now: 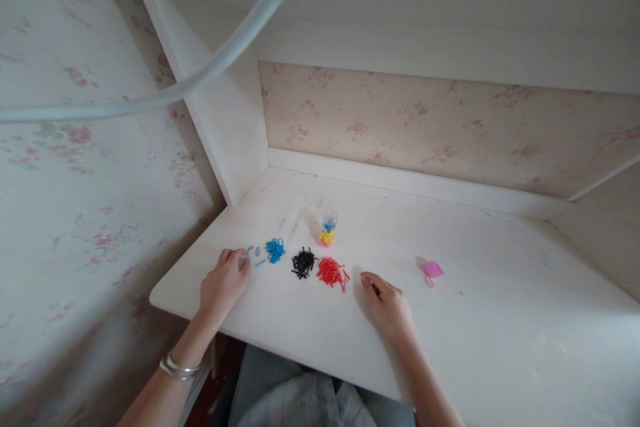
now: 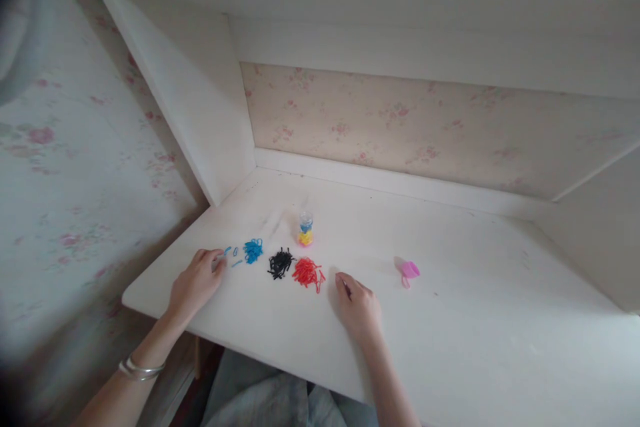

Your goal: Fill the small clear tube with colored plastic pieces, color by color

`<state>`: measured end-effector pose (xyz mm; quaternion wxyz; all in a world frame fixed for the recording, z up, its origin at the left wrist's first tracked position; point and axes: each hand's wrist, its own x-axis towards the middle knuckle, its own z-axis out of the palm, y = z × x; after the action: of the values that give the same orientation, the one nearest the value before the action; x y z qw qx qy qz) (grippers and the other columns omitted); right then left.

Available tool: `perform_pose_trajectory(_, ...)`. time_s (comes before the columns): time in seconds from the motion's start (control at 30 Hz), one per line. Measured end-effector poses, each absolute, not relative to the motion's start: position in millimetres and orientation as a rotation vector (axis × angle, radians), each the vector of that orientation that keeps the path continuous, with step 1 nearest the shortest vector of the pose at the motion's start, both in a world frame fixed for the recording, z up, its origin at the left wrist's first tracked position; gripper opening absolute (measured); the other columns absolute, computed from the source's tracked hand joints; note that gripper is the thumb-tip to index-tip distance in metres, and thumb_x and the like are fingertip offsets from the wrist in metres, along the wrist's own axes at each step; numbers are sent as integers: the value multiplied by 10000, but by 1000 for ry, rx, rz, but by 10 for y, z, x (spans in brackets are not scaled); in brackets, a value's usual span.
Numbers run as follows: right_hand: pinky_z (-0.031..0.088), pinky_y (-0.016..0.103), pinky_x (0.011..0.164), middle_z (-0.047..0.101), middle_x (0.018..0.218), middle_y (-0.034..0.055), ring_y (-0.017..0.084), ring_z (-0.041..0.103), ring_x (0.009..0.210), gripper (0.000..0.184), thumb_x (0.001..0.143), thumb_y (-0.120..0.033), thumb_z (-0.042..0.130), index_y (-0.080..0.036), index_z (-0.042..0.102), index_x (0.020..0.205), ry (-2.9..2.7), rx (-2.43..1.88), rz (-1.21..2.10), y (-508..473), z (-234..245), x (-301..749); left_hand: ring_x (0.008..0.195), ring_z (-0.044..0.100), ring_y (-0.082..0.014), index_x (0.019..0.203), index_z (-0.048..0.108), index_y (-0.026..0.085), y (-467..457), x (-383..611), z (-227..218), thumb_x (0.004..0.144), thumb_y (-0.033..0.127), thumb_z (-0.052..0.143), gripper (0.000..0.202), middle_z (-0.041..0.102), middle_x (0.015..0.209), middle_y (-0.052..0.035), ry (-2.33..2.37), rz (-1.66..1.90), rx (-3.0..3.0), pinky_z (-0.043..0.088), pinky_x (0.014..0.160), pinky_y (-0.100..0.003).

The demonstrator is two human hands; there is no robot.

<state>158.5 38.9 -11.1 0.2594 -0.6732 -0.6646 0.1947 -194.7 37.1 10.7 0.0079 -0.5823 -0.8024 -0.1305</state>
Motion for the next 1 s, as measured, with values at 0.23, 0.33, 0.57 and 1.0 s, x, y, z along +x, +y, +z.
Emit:
perform_pose_trajectory(0.23,452,236,690,723,947,8,178,670,829,389,903,-484,349,-296,672,1010,-1829,-1857,473,367,-106,1535,702,627,-176,987,622,238,485,-1927,108,907,395,359,317,600,1040,-58,-2479,-396,-1812,416,559,-270)
perform_pose_trajectory(0.33,455,237,698,724,926,17,174,671,804,393,904,-480,354,-277,674,1010,-1811,-1832,476,379,-127,1540,739,627,-181,972,615,233,475,-1987,68,913,374,356,301,608,1028,-51,-2445,-504,-1839,429,577,-274)
perform_pose_trajectory(0.57,459,230,676,724,908,44,161,662,744,405,908,-471,373,-222,680,996,-1621,-1779,395,337,-7,1403,837,612,-192,918,597,193,318,-1997,-94,917,397,359,314,623,948,-58,-2324,-1014,-1910,467,744,-297)
perform_pose_trajectory(1.0,500,333,668,716,828,99,239,682,755,325,890,-410,434,-196,678,903,-2410,-1635,421,399,418,-664,773,598,-185,861,580,201,233,-2010,-110,895,453,385,320,630,836,-41,-2416,-1422,-1771,472,718,-295)
